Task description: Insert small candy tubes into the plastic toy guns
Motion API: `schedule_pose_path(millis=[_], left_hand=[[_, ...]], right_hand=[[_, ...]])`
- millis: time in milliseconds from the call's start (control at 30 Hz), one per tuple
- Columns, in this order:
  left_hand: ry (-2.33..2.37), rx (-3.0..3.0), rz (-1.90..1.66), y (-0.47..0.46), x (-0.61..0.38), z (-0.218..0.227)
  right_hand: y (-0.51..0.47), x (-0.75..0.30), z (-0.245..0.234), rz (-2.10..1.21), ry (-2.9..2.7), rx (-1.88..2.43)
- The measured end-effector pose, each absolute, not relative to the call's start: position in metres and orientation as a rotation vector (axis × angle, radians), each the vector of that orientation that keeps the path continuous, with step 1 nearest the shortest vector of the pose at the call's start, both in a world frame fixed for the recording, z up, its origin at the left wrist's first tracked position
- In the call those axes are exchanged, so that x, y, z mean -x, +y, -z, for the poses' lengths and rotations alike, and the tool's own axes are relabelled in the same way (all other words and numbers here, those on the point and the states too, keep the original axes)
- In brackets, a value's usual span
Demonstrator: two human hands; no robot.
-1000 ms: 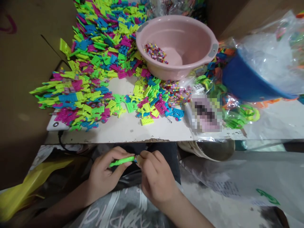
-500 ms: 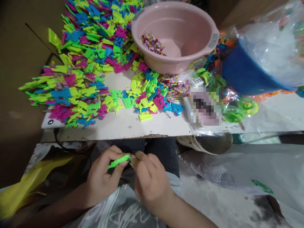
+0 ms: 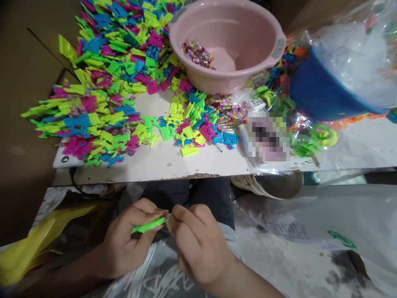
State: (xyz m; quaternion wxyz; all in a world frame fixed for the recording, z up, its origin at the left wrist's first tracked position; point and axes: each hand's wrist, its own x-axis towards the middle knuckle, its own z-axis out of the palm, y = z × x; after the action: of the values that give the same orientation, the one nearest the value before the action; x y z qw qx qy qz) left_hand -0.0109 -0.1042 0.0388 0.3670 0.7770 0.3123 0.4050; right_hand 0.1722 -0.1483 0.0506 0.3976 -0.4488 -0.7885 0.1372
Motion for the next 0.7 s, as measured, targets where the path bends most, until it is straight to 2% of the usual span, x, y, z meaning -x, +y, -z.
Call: schedule_pose_path(millis=[200, 400, 467, 600, 633, 700], left_hand=[[0.784, -1.972, -0.899, -0.098, 0.018, -0.038], [0.965, -1.816, -0.627, -0.080, 0.019, -0.030], [1.091, -1.775, -0.633, -0.075, 0.018, -0.024], [1.283, -1.706, -0.730, -0.065, 0.020, -0.010], [1.296, -1.694, -0.729, -0.063, 0.021, -0.007], [1.307, -1.670, -0.717, -0.062, 0.019, -0.004]], right_hand=[[-0.135, -0.184, -0.054, -0.620, -2.139, 1.007], [-0.119, -0.192, -0.044, -0.894, -1.979, 1.163], [-0.109, -0.215, -0.037, -0.720, -1.913, 1.343], [-0.079, -0.293, -0.024, 0.098, -1.524, 1.943], [-0.070, -0.312, -0.022, 0.223, -1.444, 2.087], [-0.053, -0.339, -0.022, 0.244, -1.363, 2.408]])
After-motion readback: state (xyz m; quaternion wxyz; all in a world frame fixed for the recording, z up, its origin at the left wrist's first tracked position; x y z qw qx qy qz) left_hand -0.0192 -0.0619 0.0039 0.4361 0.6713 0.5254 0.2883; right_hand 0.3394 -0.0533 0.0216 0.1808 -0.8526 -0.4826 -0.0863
